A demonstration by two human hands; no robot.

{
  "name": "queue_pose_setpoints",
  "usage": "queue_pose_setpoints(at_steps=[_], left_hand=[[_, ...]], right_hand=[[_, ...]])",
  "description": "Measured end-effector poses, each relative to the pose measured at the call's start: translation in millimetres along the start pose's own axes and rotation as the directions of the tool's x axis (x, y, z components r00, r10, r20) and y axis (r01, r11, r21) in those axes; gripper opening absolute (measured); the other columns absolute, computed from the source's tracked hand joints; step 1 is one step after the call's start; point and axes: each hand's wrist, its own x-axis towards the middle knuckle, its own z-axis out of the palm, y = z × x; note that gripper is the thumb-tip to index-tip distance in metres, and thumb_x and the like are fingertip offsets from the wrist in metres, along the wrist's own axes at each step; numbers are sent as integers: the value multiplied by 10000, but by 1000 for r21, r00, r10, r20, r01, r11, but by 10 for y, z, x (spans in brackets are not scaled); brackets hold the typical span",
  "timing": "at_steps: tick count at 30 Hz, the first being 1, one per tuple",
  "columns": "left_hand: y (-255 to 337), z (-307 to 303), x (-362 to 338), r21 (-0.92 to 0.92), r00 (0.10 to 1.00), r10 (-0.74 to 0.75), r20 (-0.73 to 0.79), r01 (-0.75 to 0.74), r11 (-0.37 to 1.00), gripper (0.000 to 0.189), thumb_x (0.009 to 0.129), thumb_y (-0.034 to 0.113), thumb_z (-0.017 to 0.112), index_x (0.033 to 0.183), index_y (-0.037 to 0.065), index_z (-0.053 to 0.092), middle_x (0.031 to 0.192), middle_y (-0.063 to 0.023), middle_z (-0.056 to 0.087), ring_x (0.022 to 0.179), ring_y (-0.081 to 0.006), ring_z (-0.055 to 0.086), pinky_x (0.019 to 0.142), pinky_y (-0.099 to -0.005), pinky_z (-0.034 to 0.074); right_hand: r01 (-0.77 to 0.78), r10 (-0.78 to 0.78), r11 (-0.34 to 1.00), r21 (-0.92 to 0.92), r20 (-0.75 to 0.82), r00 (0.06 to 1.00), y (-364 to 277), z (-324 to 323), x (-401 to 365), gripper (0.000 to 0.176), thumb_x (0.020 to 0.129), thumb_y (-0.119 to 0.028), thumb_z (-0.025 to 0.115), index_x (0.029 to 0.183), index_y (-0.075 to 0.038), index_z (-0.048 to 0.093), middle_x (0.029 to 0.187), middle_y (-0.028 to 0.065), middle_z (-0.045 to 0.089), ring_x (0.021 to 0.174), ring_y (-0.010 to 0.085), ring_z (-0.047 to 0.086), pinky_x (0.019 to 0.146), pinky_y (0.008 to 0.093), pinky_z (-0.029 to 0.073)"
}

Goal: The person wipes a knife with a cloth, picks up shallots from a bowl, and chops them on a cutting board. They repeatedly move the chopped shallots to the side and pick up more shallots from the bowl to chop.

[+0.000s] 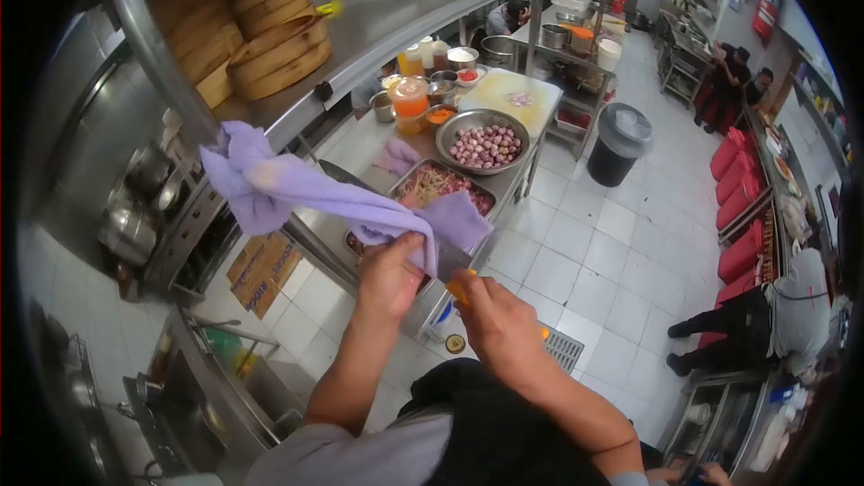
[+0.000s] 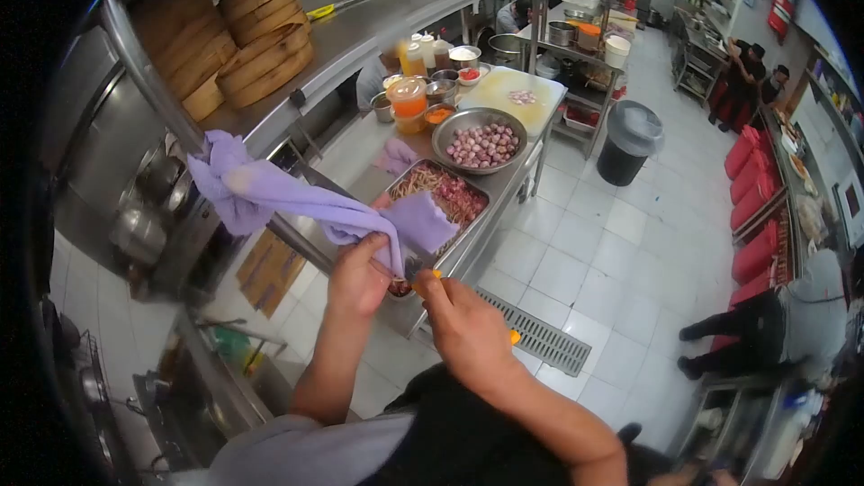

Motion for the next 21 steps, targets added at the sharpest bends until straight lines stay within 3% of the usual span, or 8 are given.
queue_pose_setpoints(at_steps=[3, 5, 13, 15, 17, 19, 20, 21], left_hand=[[-43, -21, 17, 42, 998, 47, -41, -45, 998, 559, 948, -24, 548, 1496, 17, 441, 1384, -70, 557, 1299, -200, 524, 1124, -400, 413], [-65, 21, 42, 12, 989, 98, -108, -98, 995, 530, 965, -40, 571, 1479, 20, 460, 1290, -57, 585, 1184, -180, 576, 1053, -379, 458], [-209, -187, 280, 38, 976, 160, -149, -156, 987, 458, 981, -12, 572, 1433, 14, 511, 1298, -62, 592, 1217, -186, 565, 1061, -372, 455], [-258, -220, 336, 9, 949, 221, -225, -225, 974, 445, 982, -4, 579, 1423, 15, 523, 1284, -60, 603, 1213, -182, 565, 1064, -378, 458], [-317, -522, 414, 38, 943, 249, -220, -247, 968, 462, 1000, 48, 584, 1451, 28, 490, 1365, -81, 574, 1290, -207, 529, 1128, -411, 412], [-364, -840, 457, -2, 952, 304, -9, -304, 953, 446, 1042, 175, 552, 1463, 46, 478, 1458, -100, 544, 1373, -250, 483, 1183, -469, 354], [-490, -1050, 434, 69, 957, 289, -13, -288, 955, 487, 1053, 275, 533, 1483, 65, 439, 1486, -106, 520, 1403, -262, 450, 1199, -490, 323], [-663, -1222, 271, 16, 995, 89, -37, -88, 996, 518, 1044, 317, 544, 1481, 59, 438, 1478, -129, 526, 1388, -282, 470, 1181, -493, 348]], right_hand=[[30, -30, 999, 10, 6, 1000, 127, -94, -121, 401, 885, -52, 636, 1279, -67, 563, 877, 102, 597, 737, 291, 649, 597, 412, 543], [23, -23, 1000, 13, 9, 1000, 188, -177, -183, 392, 890, -63, 643, 1273, -64, 562, 881, 103, 599, 736, 296, 648, 600, 417, 544], [-57, 50, 995, 85, 85, 995, 611, -494, -518, 438, 865, -79, 714, 1277, -103, 566, 907, 108, 643, 790, 306, 676, 663, 414, 562], [-97, 83, 990, 107, 126, 989, 791, -608, -651, 446, 858, -86, 734, 1272, -109, 571, 933, 114, 668, 825, 313, 691, 693, 405, 572], [-205, 171, 962, 178, 190, 967, 991, -800, -770, 452, 834, -80, 789, 1241, -96, 594, 1053, 160, 710, 898, 354, 708, 767, 377, 584], [-312, 260, 934, 176, 268, 928, 1291, -996, -936, 423, 847, -68, 782, 1231, -71, 602, 1060, 173, 720, 902, 305, 734, 782, 351, 580], [-424, 359, 878, 222, 279, 891, 1504, -1062, -1059, 416, 855, -56, 768, 1229, -60, 585, 1056, 169, 721, 915, 292, 732, 806, 356, 575], [-525, 453, 809, 265, 289, 843, 1717, -1107, -1170, 408, 863, -44, 753, 1227, -49, 568, 1051, 164, 723, 928, 280, 730, 830, 361, 570]])
